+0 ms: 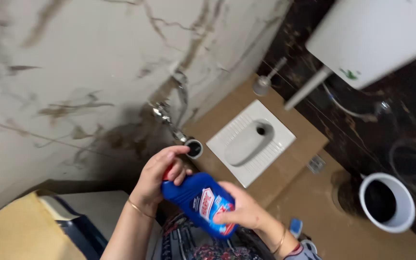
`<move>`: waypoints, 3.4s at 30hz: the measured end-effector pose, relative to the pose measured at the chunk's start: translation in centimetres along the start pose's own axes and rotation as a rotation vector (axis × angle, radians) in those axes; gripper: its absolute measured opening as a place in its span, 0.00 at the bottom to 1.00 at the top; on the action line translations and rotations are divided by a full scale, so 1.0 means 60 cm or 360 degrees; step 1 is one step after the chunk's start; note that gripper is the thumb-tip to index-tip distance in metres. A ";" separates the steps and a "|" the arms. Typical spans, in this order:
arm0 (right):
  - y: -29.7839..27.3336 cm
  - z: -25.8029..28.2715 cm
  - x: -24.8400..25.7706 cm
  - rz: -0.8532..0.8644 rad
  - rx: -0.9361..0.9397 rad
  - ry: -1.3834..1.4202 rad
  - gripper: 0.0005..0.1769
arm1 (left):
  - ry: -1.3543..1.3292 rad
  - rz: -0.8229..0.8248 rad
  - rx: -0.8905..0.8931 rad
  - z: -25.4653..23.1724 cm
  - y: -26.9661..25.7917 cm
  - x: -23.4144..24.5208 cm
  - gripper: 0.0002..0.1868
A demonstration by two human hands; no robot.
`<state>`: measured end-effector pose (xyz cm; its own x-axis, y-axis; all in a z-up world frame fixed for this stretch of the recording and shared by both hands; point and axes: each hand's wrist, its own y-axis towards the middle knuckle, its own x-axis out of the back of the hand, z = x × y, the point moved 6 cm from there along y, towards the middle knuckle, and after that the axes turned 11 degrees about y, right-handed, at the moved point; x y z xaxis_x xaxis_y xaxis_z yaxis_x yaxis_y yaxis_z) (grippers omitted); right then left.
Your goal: Cleaning a squat toilet using liquid cleaner and a brush.
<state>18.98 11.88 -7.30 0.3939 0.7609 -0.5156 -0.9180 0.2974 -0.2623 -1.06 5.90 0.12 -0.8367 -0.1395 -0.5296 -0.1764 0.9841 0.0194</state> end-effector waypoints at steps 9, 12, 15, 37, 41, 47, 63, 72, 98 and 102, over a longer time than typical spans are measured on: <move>-0.153 0.042 0.021 -0.1000 0.0487 -0.2015 0.41 | 0.0914 -0.1146 0.0158 0.311 0.043 0.090 0.14; -0.192 0.038 0.068 -0.1307 0.0354 -0.1778 0.37 | 0.1136 -0.0858 0.0039 0.303 0.052 0.018 0.18; -0.224 0.058 0.076 -0.1249 0.0336 -0.1714 0.36 | 0.1570 -0.0677 0.0054 0.224 0.046 -0.087 0.20; -0.191 0.119 0.385 -0.1334 0.0388 -0.1407 0.19 | 0.1850 -0.1053 -0.0296 0.197 0.167 -0.118 0.13; -0.162 0.334 0.521 -0.1751 0.0923 -0.1748 0.23 | 0.2365 -0.0750 -0.0694 0.150 0.309 -0.149 0.11; -0.006 0.619 0.692 -0.1896 0.1001 -0.2013 0.33 | 0.2502 -0.0389 -0.1071 0.092 0.594 -0.218 0.13; 0.116 0.941 0.864 -0.2394 0.0141 -0.2439 0.33 | 0.2167 -0.0092 -0.1147 0.015 0.900 -0.357 0.13; 0.136 0.852 0.792 -0.2181 0.0756 -0.2378 0.49 | 0.2125 -0.0334 -0.0891 -0.026 0.853 -0.353 0.07; -0.130 0.578 0.629 -0.0542 -0.0015 -0.2088 0.39 | 0.0673 -0.1326 0.0102 0.363 0.406 -0.157 0.10; -0.161 0.709 0.606 -0.1217 0.0192 -0.2242 0.41 | 0.0569 -0.1364 0.0257 0.351 0.358 -0.158 0.11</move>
<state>40.21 61.18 11.18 0.4482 0.2986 0.8426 -0.5603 0.8283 0.0045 13.98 30.66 -12.29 -0.5691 -0.8221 -0.0167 -0.7540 0.5298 -0.3883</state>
